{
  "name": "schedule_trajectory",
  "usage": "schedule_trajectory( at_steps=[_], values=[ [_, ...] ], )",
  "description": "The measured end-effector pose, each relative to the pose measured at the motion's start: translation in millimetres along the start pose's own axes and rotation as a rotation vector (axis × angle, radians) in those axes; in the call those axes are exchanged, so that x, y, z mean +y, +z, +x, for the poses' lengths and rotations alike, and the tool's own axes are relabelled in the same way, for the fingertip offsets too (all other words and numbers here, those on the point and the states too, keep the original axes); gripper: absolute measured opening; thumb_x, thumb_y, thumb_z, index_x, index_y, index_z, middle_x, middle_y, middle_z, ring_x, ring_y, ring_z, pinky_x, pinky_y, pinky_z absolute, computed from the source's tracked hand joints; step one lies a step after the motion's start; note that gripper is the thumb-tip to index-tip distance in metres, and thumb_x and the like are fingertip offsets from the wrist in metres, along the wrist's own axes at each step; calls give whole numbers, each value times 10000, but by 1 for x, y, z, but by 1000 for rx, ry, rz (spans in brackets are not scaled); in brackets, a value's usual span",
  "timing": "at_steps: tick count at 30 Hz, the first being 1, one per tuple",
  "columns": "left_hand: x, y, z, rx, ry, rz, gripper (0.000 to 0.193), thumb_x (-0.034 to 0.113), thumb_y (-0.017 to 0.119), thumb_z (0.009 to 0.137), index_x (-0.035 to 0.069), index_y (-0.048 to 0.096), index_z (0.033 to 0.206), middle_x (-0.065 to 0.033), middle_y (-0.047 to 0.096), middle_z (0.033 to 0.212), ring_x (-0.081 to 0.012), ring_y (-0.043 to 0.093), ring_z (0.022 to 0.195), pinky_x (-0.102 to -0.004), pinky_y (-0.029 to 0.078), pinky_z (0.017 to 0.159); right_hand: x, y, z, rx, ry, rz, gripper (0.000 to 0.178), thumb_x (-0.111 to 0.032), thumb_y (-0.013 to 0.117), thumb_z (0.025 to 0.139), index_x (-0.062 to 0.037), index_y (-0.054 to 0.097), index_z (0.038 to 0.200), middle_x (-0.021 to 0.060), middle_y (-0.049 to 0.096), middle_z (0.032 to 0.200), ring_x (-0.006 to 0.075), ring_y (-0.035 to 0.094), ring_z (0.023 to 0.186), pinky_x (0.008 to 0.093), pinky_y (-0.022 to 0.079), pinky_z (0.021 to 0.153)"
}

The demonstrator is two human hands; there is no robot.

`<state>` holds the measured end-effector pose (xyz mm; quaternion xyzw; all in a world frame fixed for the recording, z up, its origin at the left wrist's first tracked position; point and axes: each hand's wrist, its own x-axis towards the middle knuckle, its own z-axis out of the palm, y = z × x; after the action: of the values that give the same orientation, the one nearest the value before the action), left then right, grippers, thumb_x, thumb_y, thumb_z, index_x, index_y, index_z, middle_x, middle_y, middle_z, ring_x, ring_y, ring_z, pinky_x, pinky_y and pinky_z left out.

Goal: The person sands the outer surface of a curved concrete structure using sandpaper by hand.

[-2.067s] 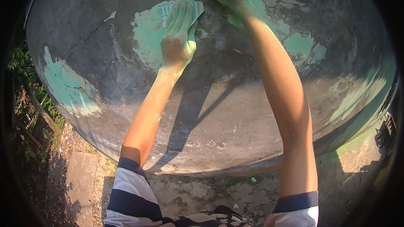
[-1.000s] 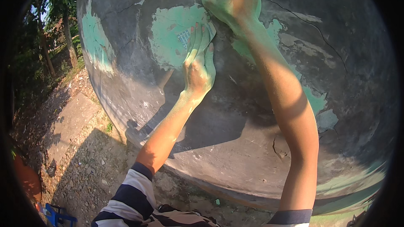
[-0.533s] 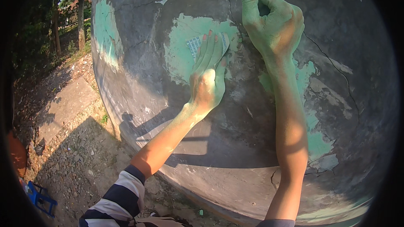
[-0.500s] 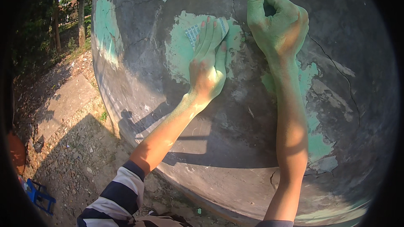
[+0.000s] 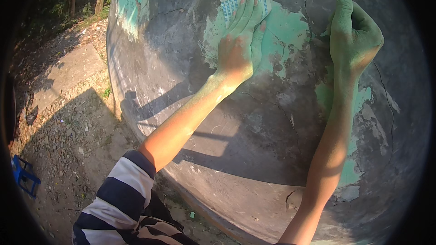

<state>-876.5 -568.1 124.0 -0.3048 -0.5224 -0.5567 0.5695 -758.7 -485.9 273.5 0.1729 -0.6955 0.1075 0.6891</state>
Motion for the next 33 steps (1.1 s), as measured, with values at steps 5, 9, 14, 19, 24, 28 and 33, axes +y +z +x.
schedule_trajectory(
  at_steps=[5, 9, 14, 19, 24, 28, 33],
  values=[
    [15, -27, -93, -203, -28, -95, 553, 40, 596, 883, -21, 500, 1424, -234, 412, 1526, -386, 345, 1452, -479, 347, 1170, -1, -3, 2, -2, 0, -35, 440, -288, 683, 962, -25, 671, 608, -39, 513, 504, 37, 457, 482, 224, 357, 482],
    [-9, -6, -7, -82, 38, -86, 500, 48, 580, 920, -30, 516, 1410, -241, 459, 1493, -402, 356, 1444, -513, 310, 1173, 6, 0, 1, -22, 18, -42, 419, -282, 678, 967, -18, 699, 643, -38, 514, 508, 35, 457, 485, 225, 351, 479],
    [0, -16, -61, -77, -1, -99, 468, 110, 547, 980, 15, 501, 1436, -208, 435, 1518, -373, 380, 1432, -452, 335, 1171, 1, -1, 4, -17, -5, -72, 419, -280, 677, 969, -25, 697, 638, -39, 502, 508, 37, 447, 481, 230, 332, 474],
    [-21, -19, -23, -110, 51, -76, 489, 113, 549, 966, -7, 490, 1437, -212, 434, 1519, -368, 366, 1444, -470, 323, 1178, 4, -3, 3, -49, 5, -86, 450, -289, 674, 971, -30, 657, 603, -39, 494, 513, 38, 447, 488, 229, 335, 478],
    [-34, -16, -2, -5, 17, -24, 490, 98, 555, 966, 10, 492, 1445, -207, 439, 1519, -372, 367, 1444, -492, 329, 1168, -3, 7, -1, -40, 52, -60, 482, -318, 654, 981, -39, 638, 588, -42, 483, 509, 46, 444, 489, 234, 341, 487],
    [-18, -31, -74, -166, 40, -76, 491, 149, 519, 988, -6, 467, 1452, -212, 415, 1531, -374, 369, 1439, -464, 331, 1171, 2, 3, 2, -29, 45, -53, 488, -326, 651, 983, -38, 640, 590, -42, 484, 506, 45, 439, 488, 239, 337, 485],
    [-35, -21, 5, -67, 67, -36, 498, 99, 549, 968, 10, 479, 1453, -208, 436, 1520, -375, 375, 1439, -490, 343, 1160, 4, 6, -4, -63, 1, -93, 495, -315, 647, 989, -30, 614, 587, -44, 469, 516, 34, 410, 502, 236, 315, 489]
  ],
)
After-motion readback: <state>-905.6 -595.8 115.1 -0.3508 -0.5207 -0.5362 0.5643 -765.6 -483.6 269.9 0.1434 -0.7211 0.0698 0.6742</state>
